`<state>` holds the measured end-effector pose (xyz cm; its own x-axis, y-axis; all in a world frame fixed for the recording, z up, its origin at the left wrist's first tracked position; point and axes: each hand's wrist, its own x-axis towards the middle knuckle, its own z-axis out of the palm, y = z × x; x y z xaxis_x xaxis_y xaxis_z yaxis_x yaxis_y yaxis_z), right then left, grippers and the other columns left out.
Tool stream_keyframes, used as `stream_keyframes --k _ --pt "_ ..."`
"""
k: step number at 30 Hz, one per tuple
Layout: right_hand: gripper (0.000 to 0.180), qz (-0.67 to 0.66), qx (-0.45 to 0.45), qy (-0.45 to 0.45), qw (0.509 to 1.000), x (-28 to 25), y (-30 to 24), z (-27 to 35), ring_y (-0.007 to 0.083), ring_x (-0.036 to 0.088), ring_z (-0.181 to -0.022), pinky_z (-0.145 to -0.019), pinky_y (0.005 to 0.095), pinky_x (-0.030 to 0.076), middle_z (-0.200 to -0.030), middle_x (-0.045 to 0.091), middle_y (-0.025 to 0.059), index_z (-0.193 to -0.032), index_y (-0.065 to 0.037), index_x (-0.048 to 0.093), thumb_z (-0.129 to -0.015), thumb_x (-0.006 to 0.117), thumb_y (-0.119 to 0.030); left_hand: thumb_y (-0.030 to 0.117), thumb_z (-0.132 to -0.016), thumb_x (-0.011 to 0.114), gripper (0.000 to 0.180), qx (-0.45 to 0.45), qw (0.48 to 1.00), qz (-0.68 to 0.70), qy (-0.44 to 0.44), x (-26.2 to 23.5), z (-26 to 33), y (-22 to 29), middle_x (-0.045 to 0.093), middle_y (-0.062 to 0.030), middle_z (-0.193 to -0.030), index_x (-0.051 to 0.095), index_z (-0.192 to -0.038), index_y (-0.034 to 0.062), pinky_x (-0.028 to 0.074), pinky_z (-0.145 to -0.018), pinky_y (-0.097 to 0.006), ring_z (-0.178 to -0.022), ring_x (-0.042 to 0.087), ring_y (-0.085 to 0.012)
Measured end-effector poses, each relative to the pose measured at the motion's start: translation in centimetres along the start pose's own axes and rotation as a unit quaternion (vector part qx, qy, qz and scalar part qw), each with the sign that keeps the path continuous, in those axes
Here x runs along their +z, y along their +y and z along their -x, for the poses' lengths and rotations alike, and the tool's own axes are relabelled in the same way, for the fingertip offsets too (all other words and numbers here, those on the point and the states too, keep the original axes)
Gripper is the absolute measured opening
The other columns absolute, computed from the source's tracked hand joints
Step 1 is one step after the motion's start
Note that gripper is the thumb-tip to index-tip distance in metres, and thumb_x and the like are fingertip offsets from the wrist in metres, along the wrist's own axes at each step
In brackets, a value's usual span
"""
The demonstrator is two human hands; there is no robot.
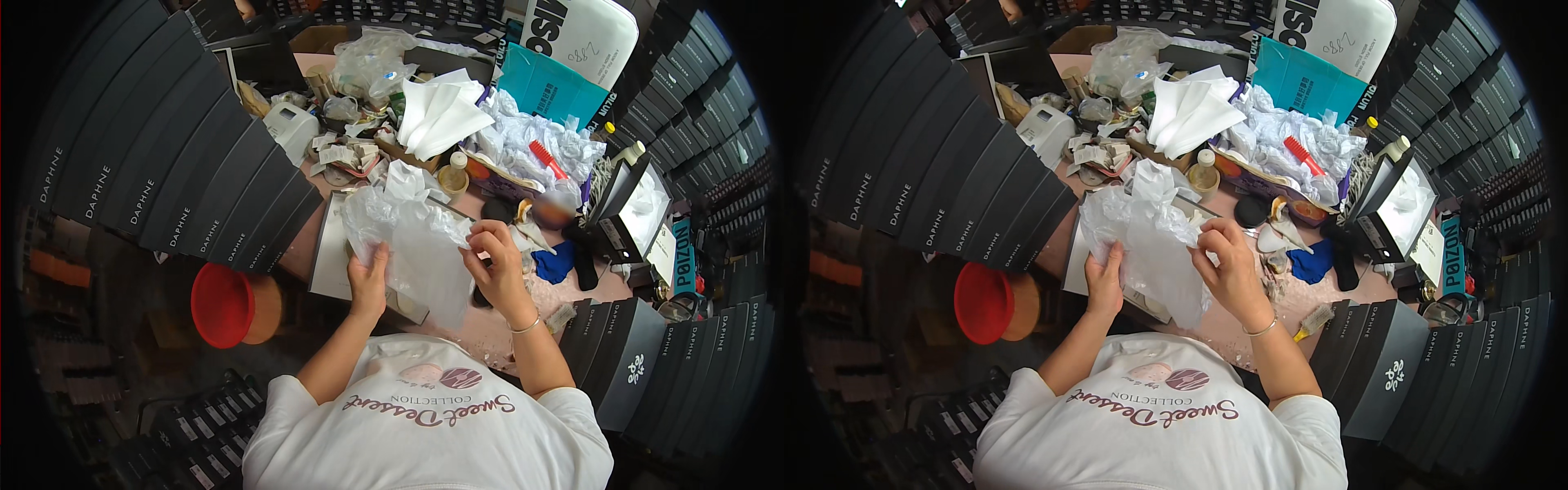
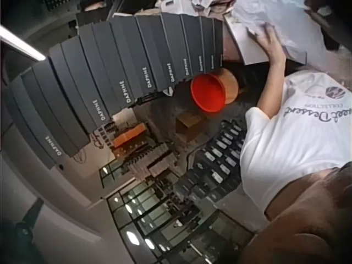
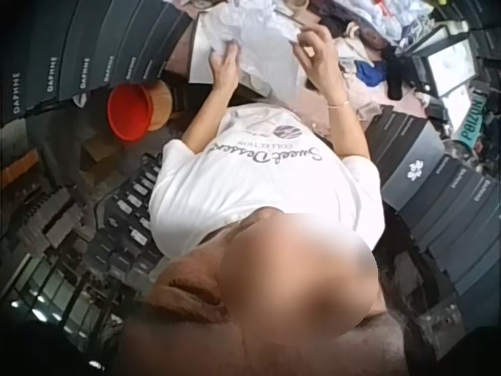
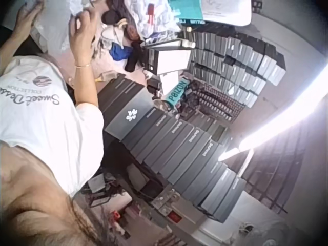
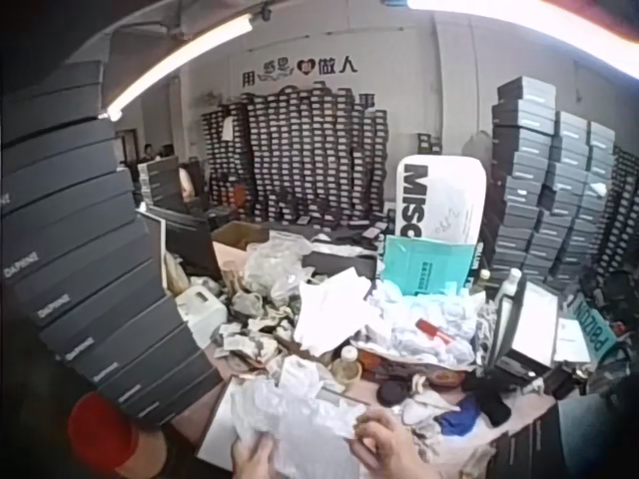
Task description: Wrapping high-heeled shoes in protective paper and foam inserts before placing them into a shoe box.
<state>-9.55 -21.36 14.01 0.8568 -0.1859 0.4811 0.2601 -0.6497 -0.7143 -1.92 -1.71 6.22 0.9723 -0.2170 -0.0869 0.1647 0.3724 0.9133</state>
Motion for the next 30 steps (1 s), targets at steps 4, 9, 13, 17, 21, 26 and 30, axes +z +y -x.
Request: stream_keyframes --k 4,9,13,17,21,26,30 --pt "0.02 0.071 -0.127 -0.072 0.987 1.1 -1.6 0.4 0.0302 0.062 -0.088 -0.073 0.037 0.051 -0.106 0.059 0.0137 -0.082 -0.003 0.056 -0.069 0.07 -0.004 0.029 -0.089 0.066 0.045 0.039 0.986 -0.015 -0.163 1.8 1.5 1.1 0.058 -0.0059 -0.113 0.05 -0.121 0.0017 0.046 -0.081 -0.024 -0.099 0.056 -0.0113" --pt "0.03 -0.035 -0.08 -0.112 0.99 2.8 -1.1 1.4 0.0319 0.059 -0.095 -0.079 0.036 0.05 -0.106 0.058 0.0138 -0.097 -0.002 0.059 -0.073 0.073 -0.013 0.026 -0.094 0.057 0.057 -0.147 0.98 0.105 -0.079 2.4 1.1 0.6 0.046 -0.0098 -0.129 0.03 -0.139 0.0017 0.038 -0.098 -0.032 -0.118 0.045 -0.0178" --pt "0.034 -0.038 0.032 -0.079 0.996 3.1 -0.8 1.4 0.0351 0.053 -0.104 -0.087 0.039 0.045 -0.11 0.057 0.0133 -0.103 -0.003 0.058 -0.076 0.074 -0.017 0.026 -0.097 0.052 0.039 -0.054 0.992 0.055 -0.103 2.0 1.3 -0.6 0.057 -0.0075 -0.118 0.047 -0.127 0.0014 0.045 -0.092 -0.031 -0.107 0.056 -0.0158" --pt "0.032 0.097 -0.093 -0.062 0.989 3.1 0.0 1.8 0.0331 0.051 -0.106 -0.086 0.039 0.043 -0.111 0.056 0.0129 -0.101 -0.003 0.059 -0.073 0.073 -0.012 0.027 -0.098 0.046 0.039 -0.134 0.984 0.11 -0.05 3.0 1.5 1.3 0.056 -0.0095 -0.121 0.047 -0.128 0.0014 0.042 -0.095 -0.034 -0.111 0.054 -0.0191" --pt "0.022 -0.008 -0.091 -0.124 0.988 2.7 -0.1 3.1 0.0305 0.057 -0.097 -0.081 0.0365 0.045 -0.107 0.059 0.0119 -0.091 -0.002 0.058 -0.072 0.069 -0.004 0.032 -0.094 0.052 0.045 -0.232 0.942 0.239 0.022 1.2 0.1 -0.3 0.056 -0.0092 -0.121 0.047 -0.128 0.0025 0.042 -0.096 -0.036 -0.111 0.055 -0.0221" --pt "0.02 -0.073 0.096 0.023 0.992 -2.1 -1.2 3.1 0.029 0.061 -0.081 -0.071 0.0339 0.05 -0.101 0.064 0.0117 -0.08 -0.003 0.053 -0.065 0.066 0.001 0.034 -0.096 0.048 0.046 -0.174 0.97 0.169 0.022 0.8 0.7 0.7 0.056 -0.0088 -0.121 0.046 -0.128 0.0023 0.041 -0.098 -0.037 -0.112 0.054 -0.0214" --pt "0.02 0.065 -0.074 -0.013 0.995 -2.8 -3.7 1.6 0.03 0.062 -0.083 -0.072 0.0354 0.051 -0.102 0.064 0.0139 -0.078 -0.004 0.052 -0.064 0.066 0.001 0.034 -0.098 0.045 0.044 -0.168 0.97 0.156 -0.075 1.4 2.1 1.6 0.057 -0.0077 -0.12 0.047 -0.127 0.0015 0.041 -0.098 -0.036 -0.111 0.055 -0.0203"
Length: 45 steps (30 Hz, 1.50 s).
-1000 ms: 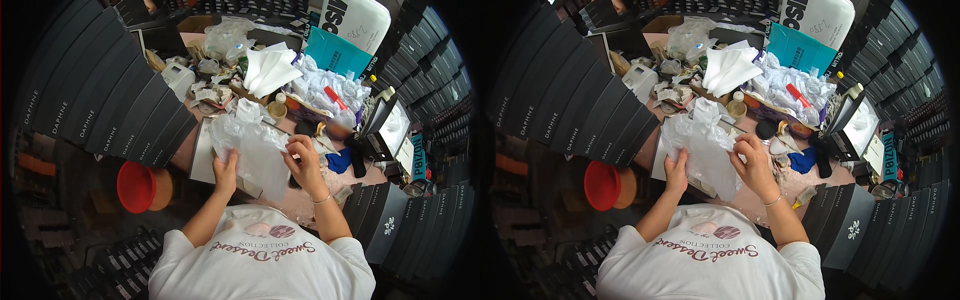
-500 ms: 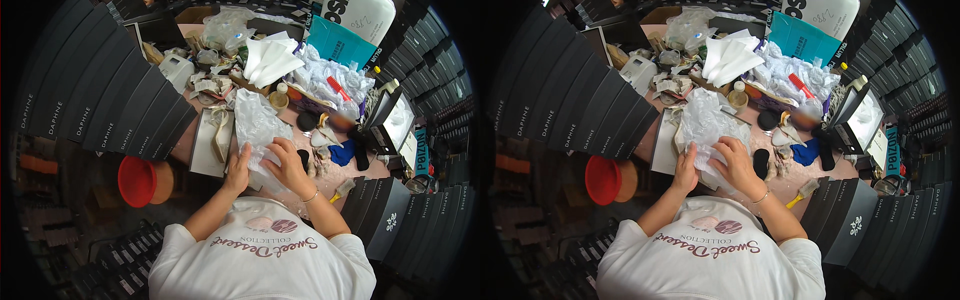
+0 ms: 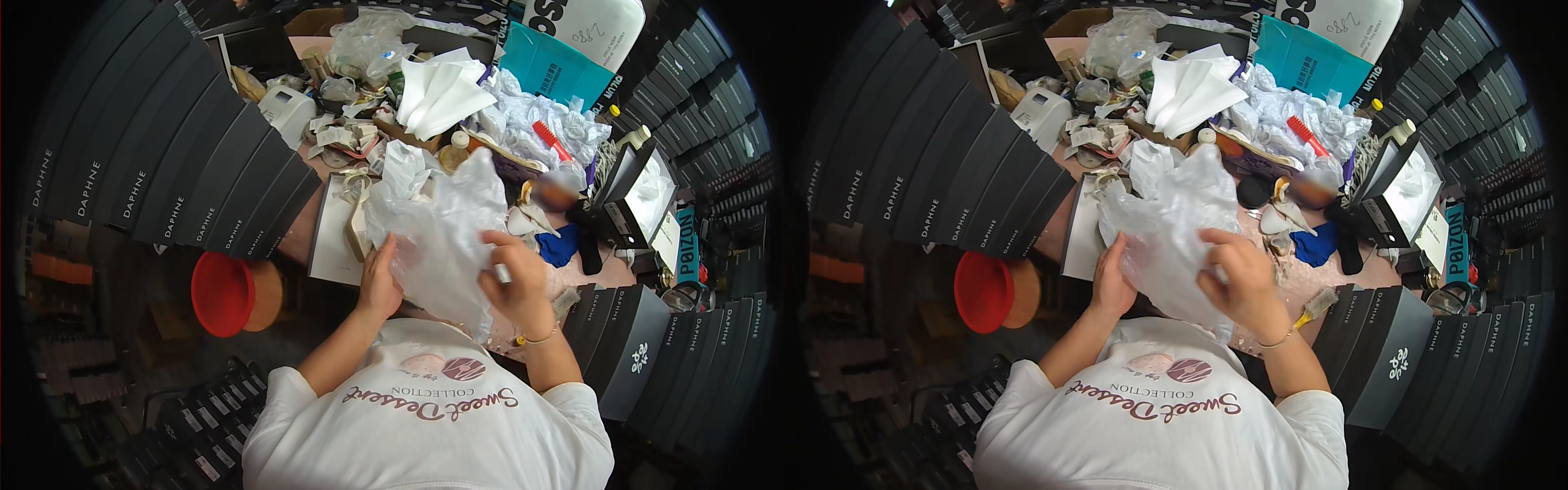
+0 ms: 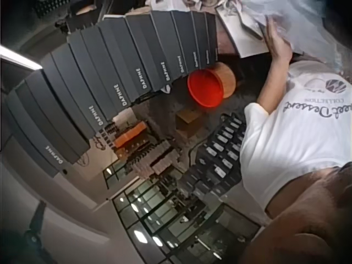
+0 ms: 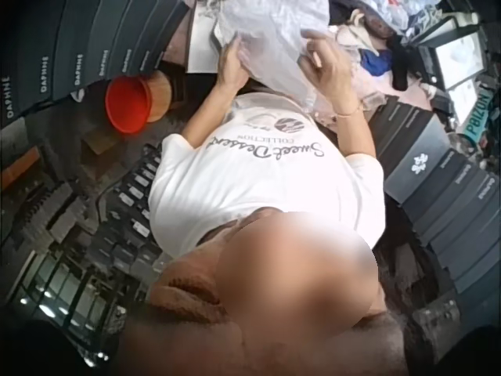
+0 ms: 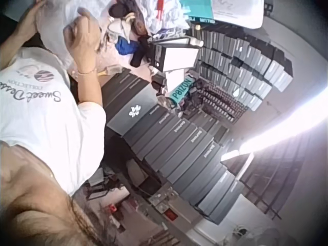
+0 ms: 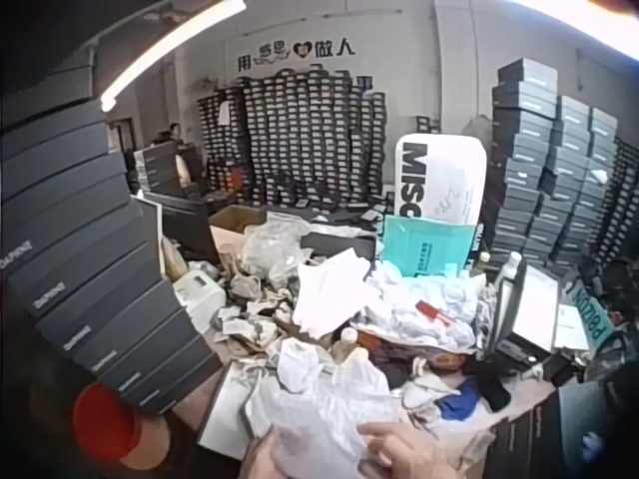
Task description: Wrapping high-heeled shoes in protective paper and foam inserts before placing them into a shoe box.
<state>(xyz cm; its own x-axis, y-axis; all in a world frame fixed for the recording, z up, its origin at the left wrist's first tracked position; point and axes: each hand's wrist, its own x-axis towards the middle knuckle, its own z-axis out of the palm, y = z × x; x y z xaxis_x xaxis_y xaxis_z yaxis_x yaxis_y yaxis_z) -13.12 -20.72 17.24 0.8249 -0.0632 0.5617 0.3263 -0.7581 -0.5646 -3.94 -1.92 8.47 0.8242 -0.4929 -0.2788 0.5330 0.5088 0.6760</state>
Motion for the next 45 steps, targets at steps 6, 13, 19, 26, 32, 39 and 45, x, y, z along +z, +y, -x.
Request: stream_keyframes --k 6,13,19,26,32,39,45 --pt "0.022 -0.044 -0.037 -0.091 0.994 6.4 -0.6 1.0 0.0326 0.058 -0.103 -0.084 0.0391 0.049 -0.105 0.061 0.0155 -0.085 -0.002 0.057 -0.067 0.069 -0.006 0.019 -0.096 0.053 0.031 0.106 0.99 -0.094 -0.022 2.3 1.2 -1.9 0.059 -0.0097 -0.114 0.051 -0.12 -0.0007 0.05 -0.084 -0.03 -0.1 0.06 -0.0182" --pt "0.052 -0.062 0.1 0.024 0.993 3.5 2.4 1.9 0.0331 0.051 -0.118 -0.098 0.0363 0.041 -0.129 0.051 0.019 -0.114 -0.001 0.059 -0.071 0.079 -0.023 0.009 -0.091 0.058 0.027 0.079 0.986 -0.133 -0.055 0.1 -1.5 1.1 0.061 -0.0048 -0.109 0.055 -0.117 -0.0004 0.046 -0.087 -0.029 -0.097 0.058 -0.0134" --pt "0.05 -0.414 0.306 -0.12 0.849 3.3 7.5 2.8 0.0161 0.053 -0.11 -0.097 0.0292 0.039 -0.123 0.058 0.0081 -0.119 0.001 0.057 -0.078 0.077 -0.02 0.008 -0.088 0.061 0.041 0.016 0.976 -0.127 -0.178 0.6 -1.4 2.4 0.058 -0.0039 -0.117 0.048 -0.127 0.0009 0.042 -0.095 -0.031 -0.107 0.054 -0.0137" --pt "0.025 -0.43 0.276 -0.056 0.858 4.1 6.9 1.5 0.0089 0.053 -0.099 -0.082 0.0221 0.044 -0.106 0.061 0.0022 -0.106 0.001 0.063 -0.082 0.061 0.003 -0.001 -0.083 0.064 0.056 0.038 0.961 -0.244 -0.121 -2.6 -0.9 -0.4 0.051 -0.0031 -0.124 0.041 -0.133 0.0044 0.042 -0.097 -0.032 -0.113 0.051 -0.018" --pt "0.029 -0.337 0.117 -0.247 0.901 -0.7 9.0 0.9 0.0185 0.054 -0.109 -0.093 0.029 0.04 -0.116 0.059 0.0098 -0.092 0.001 0.067 -0.074 0.047 0.012 -0.004 -0.075 0.062 0.022 0.277 0.798 -0.493 -0.21 -0.8 -2.2 6.1 0.065 -0.0136 -0.104 0.067 -0.096 -0.0009 0.05 -0.081 -0.029 -0.094 0.064 -0.0226" --pt "0.059 -0.242 0.11 -0.267 0.926 0.4 7.5 -3.2 0.0219 0.056 -0.112 -0.097 0.0336 0.042 -0.122 0.059 0.0137 -0.129 0.004 0.048 -0.08 0.072 -0.021 -0.007 -0.072 0.058 0.036 0.421 0.584 -0.617 -0.318 2.5 -2.5 5.9 0.065 -0.0152 -0.1 0.064 -0.106 0.001 0.053 -0.073 -0.03 -0.083 0.067 -0.0266" --pt "0.034 -0.355 0.305 -0.318 0.825 2.4 8.0 -2.1 0.0102 0.059 -0.077 -0.072 0.0265 0.049 -0.088 0.067 0.0017 -0.104 0.004 0.062 -0.079 0.074 -0.017 0.031 -0.089 0.062 0.051 -0.089 0.935 -0.217 -0.267 -0.3 -4.5 5.2 0.059 -0.0097 -0.12 0.05 -0.129 0.0016 0.042 -0.096 -0.035 -0.111 0.055 -0.0197"
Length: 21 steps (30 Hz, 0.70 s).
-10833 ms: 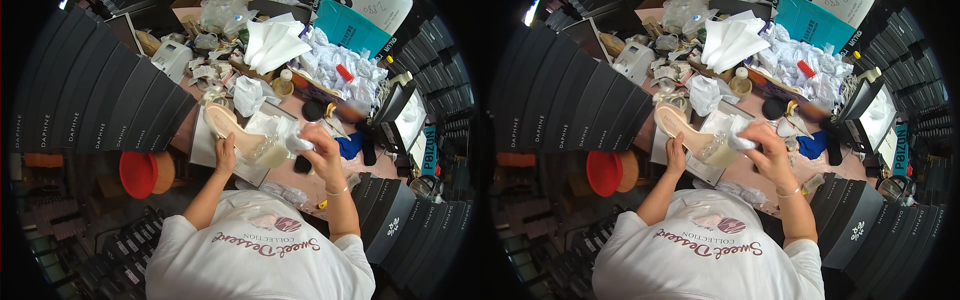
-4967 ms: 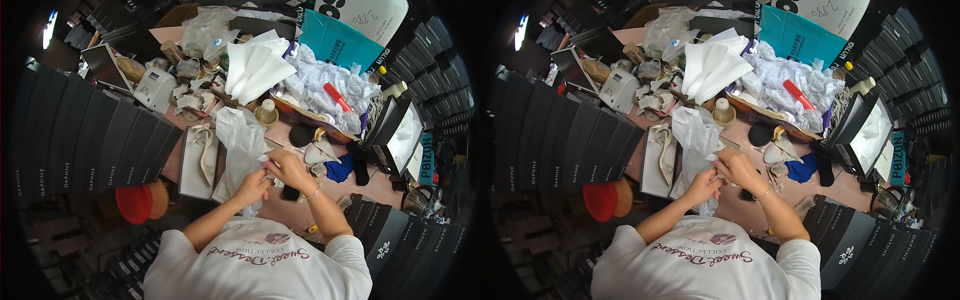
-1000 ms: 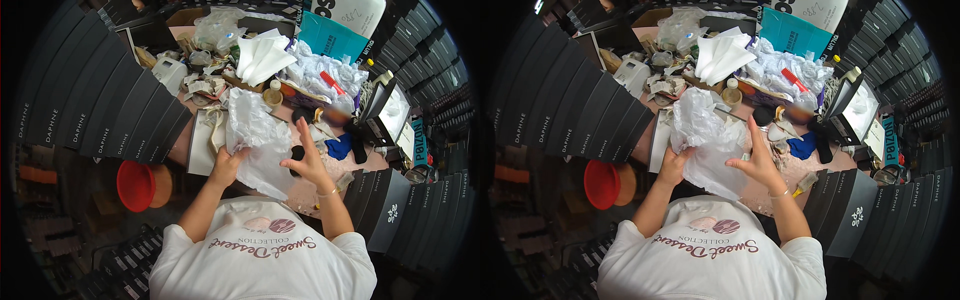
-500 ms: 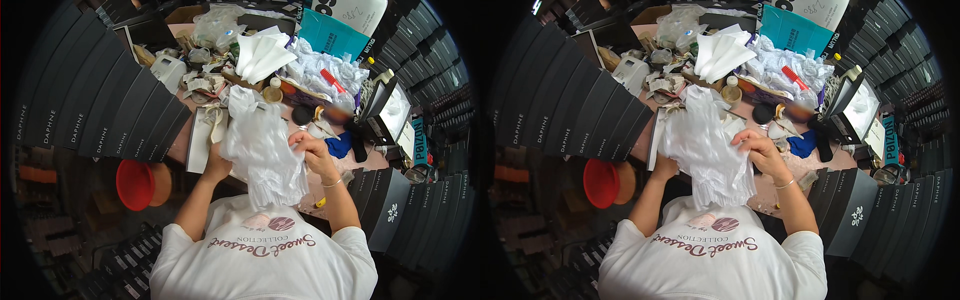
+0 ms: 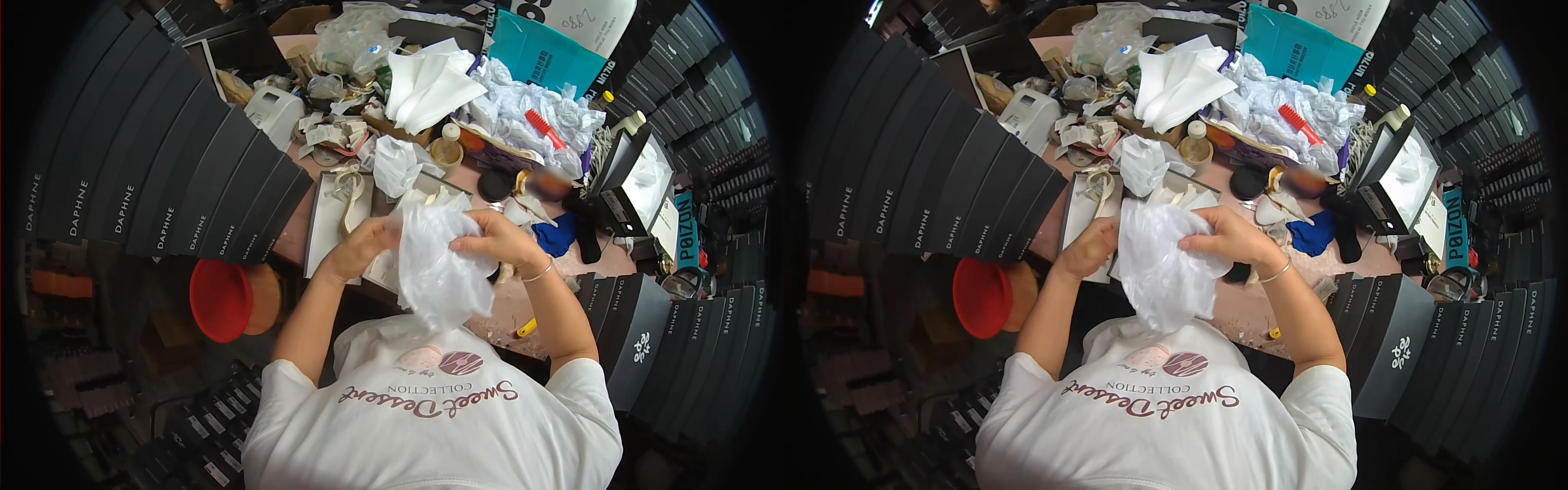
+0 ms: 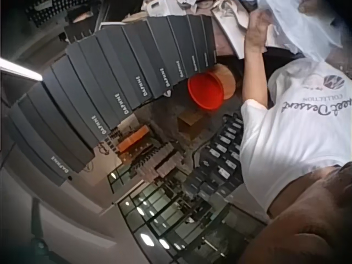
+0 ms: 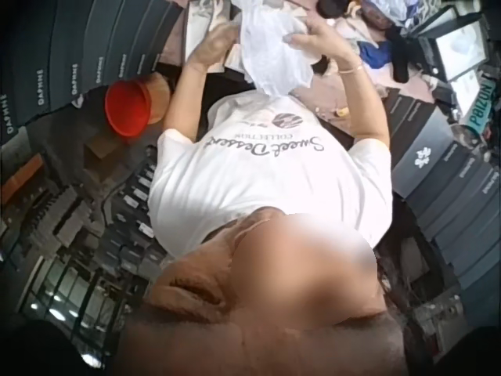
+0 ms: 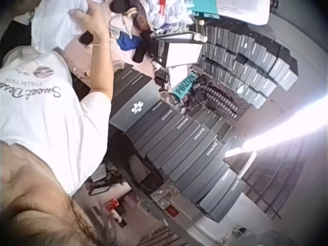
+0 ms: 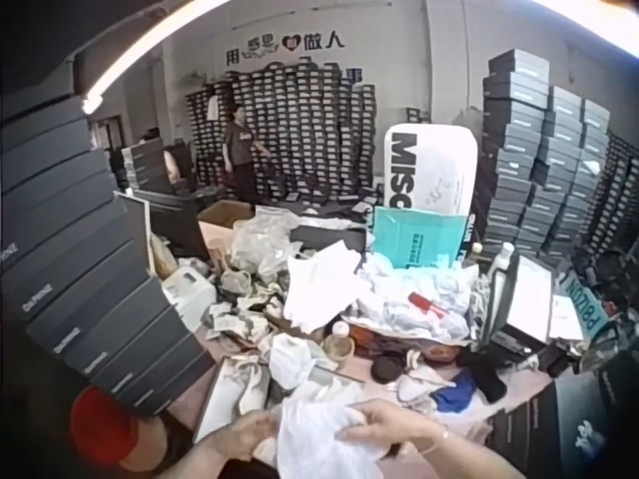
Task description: Wrapping high-heeled shoes in protective paper and foam inserts before placing them into a shoe box.
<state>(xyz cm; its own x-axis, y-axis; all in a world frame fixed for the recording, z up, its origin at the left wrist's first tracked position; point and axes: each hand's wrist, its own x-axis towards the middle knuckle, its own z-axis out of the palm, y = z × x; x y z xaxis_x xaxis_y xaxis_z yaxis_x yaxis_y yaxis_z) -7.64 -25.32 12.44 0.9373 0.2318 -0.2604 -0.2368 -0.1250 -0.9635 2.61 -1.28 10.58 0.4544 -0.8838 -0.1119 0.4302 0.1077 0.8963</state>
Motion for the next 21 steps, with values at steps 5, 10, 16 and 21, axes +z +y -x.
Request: stream_keyframes --k 5,10,16,21 --pt "0.02 0.29 -0.103 0.148 0.94 1.5 0.6 -1.2 0.0256 0.059 -0.065 -0.061 0.0336 0.045 -0.076 0.063 0.0166 -0.091 0.002 0.06 -0.078 0.068 -0.01 0.051 -0.086 0.061 0.079 0.058 0.983 0.174 0.025 1.0 0.8 -4.5 0.046 -0.0097 -0.136 0.032 -0.14 0.0016 0.035 -0.103 -0.036 -0.12 0.048 -0.0202" --pt "0.022 0.326 -0.144 0.216 0.909 4.2 1.7 -0.5 0.037 0.059 -0.07 -0.062 0.0394 0.046 -0.077 0.059 0.019 -0.094 -0.001 0.06 -0.073 0.067 -0.006 0.022 -0.081 0.074 0.057 0.029 0.973 -0.186 0.136 2.0 0.7 -6.8 0.056 -0.0076 -0.121 0.048 -0.128 0.0033 0.044 -0.094 -0.032 -0.11 0.054 -0.0166" --pt "0.057 0.448 -0.201 0.094 0.866 5.1 2.1 0.8 0.0296 0.058 -0.061 -0.054 0.0373 0.048 -0.08 0.054 0.0114 -0.13 -0.016 0.051 -0.076 0.059 -0.005 0.013 -0.086 0.066 0.036 -0.114 0.971 0.088 0.192 -0.6 1.3 -8.5 0.063 -0.0058 -0.105 0.056 -0.118 0.002 0.053 -0.073 -0.029 -0.089 0.063 -0.017" --pt "0.061 0.59 -0.21 0.058 0.777 5.0 3.3 1.1 0.0196 0.057 -0.054 -0.045 0.0322 0.045 -0.078 0.049 0.0077 -0.137 -0.022 0.047 -0.077 0.055 -0.01 0.026 -0.088 0.058 0.047 -0.116 0.949 0.282 0.084 -1.4 2.4 -8.1 0.06 -0.0117 -0.118 0.05 -0.127 0.0022 0.048 -0.092 -0.04 -0.107 0.06 -0.0246"
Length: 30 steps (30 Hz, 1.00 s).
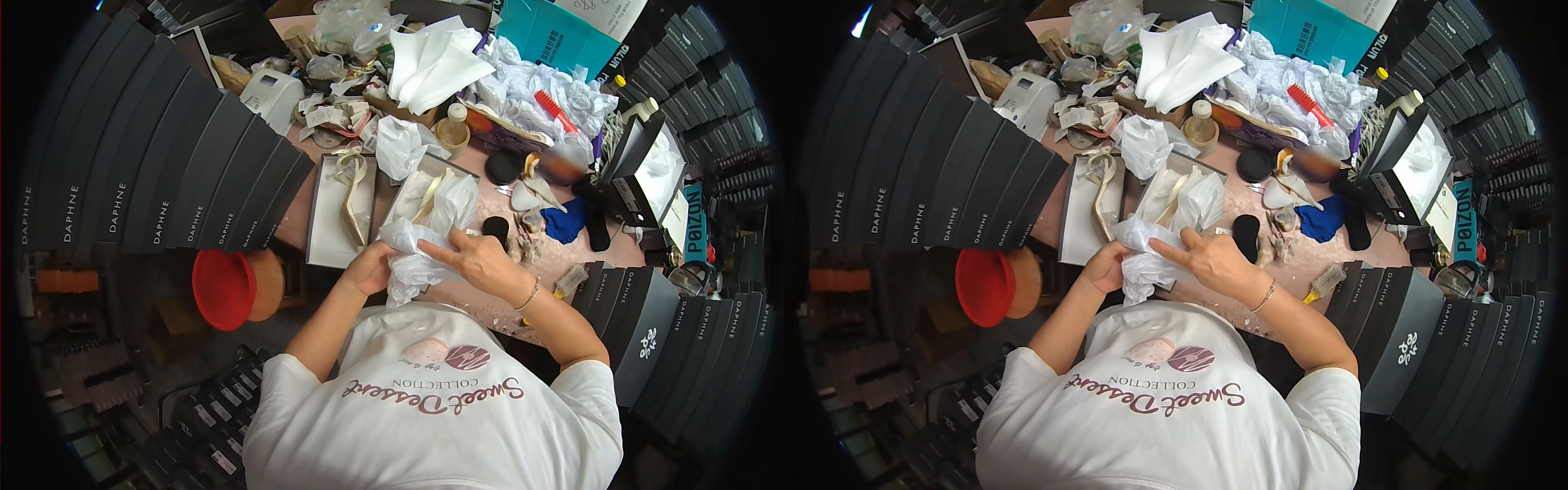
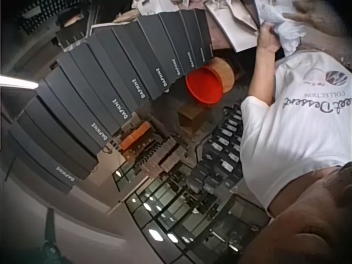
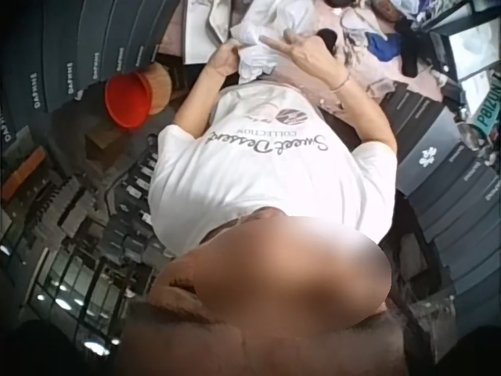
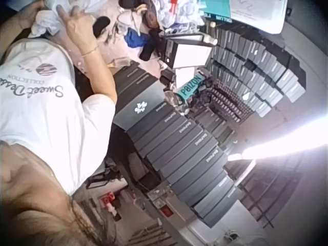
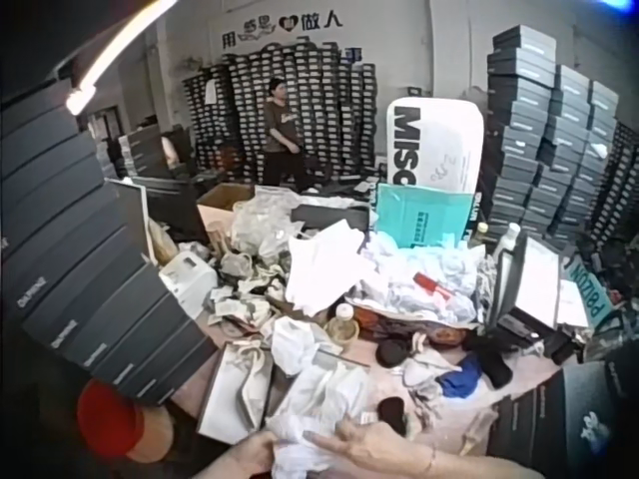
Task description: Wrapping high-heeled shoes in protective paper and foam inserts before placing them into a shoe box.
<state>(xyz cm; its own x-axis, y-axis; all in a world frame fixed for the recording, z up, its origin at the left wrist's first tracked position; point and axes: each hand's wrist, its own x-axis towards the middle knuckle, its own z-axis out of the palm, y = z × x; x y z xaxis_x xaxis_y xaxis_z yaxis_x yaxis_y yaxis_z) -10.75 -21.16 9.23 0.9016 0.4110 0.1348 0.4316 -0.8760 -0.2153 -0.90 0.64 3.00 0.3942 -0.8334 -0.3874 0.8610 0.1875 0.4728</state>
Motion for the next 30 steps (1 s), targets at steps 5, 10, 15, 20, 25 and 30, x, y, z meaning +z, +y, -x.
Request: stream_keyframes --k 5,10,15,20,25,30 --pt "0.056 0.013 -0.007 -0.039 0.999 0.8 -0.8 -0.4 0.0206 0.058 -0.055 -0.048 0.0322 0.047 -0.082 0.05 0.0084 -0.131 -0.017 0.051 -0.075 0.062 -0.015 0.022 -0.09 0.059 0.043 -0.027 0.995 -0.054 0.074 0.7 0.3 -0.7 0.059 -0.0106 -0.119 0.05 -0.126 0.0018 0.049 -0.093 -0.039 -0.109 0.059 -0.0232" --pt "0.043 -0.238 0.105 0.044 0.965 1.2 -0.1 1.1 0.0317 0.061 -0.067 -0.063 0.0372 0.05 -0.09 0.058 0.0142 -0.115 -0.007 0.057 -0.073 0.067 -0.011 0.004 -0.085 0.062 0.032 0.055 0.988 -0.088 0.118 1.2 0.4 0.9 0.063 -0.0068 -0.107 0.055 -0.116 0.0017 0.052 -0.084 -0.034 -0.098 0.062 -0.0179" --pt "0.041 -0.297 0.214 -0.152 0.918 -0.8 3.2 5.5 0.0315 0.063 -0.085 -0.075 0.0333 0.05 -0.103 0.062 0.0194 -0.114 0.002 0.057 -0.075 0.063 -0.007 -0.001 -0.084 0.063 0.029 0.147 0.971 -0.134 0.133 -1.2 0.0 -0.2 0.063 -0.0047 -0.104 0.057 -0.112 0.0029 0.051 -0.083 -0.03 -0.093 0.062 -0.0146" --pt "0.045 -0.457 0.219 0.105 0.855 -2.9 4.2 5.6 0.0256 0.063 -0.093 -0.084 0.0324 0.048 -0.103 0.064 0.0189 -0.118 0.001 0.055 -0.08 0.069 -0.02 -0.007 -0.079 0.062 0.041 0.175 0.946 -0.268 0.038 0.8 0.0 0.2 0.062 -0.0046 -0.109 0.055 -0.118 0.0027 0.048 -0.087 -0.026 -0.099 0.059 -0.0132" --pt "0.047 -0.519 0.146 -0.043 0.841 0.1 1.8 0.2 0.0226 0.064 -0.095 -0.085 0.0331 0.047 -0.106 0.066 0.0173 -0.123 -0.001 0.054 -0.082 0.069 -0.019 -0.008 -0.074 0.066 0.049 0.22 0.889 -0.4 -0.025 5.9 -1.2 0.5 0.06 -0.005 -0.113 0.054 -0.121 0.0015 0.046 -0.091 -0.027 -0.104 0.057 -0.0128" --pt "0.046 -0.334 0.132 0.061 0.931 1.0 0.6 -0.2 0.0248 0.066 -0.076 -0.069 0.0313 0.051 -0.093 0.065 0.0144 -0.119 -0.004 0.058 -0.074 0.069 -0.006 0.0 -0.082 0.064 0.047 0.007 0.978 -0.208 0.027 0.6 -0.3 -1.3 0.058 -0.0055 -0.117 0.05 -0.126 0.0051 0.048 -0.092 -0.032 -0.107 0.058 -0.016"
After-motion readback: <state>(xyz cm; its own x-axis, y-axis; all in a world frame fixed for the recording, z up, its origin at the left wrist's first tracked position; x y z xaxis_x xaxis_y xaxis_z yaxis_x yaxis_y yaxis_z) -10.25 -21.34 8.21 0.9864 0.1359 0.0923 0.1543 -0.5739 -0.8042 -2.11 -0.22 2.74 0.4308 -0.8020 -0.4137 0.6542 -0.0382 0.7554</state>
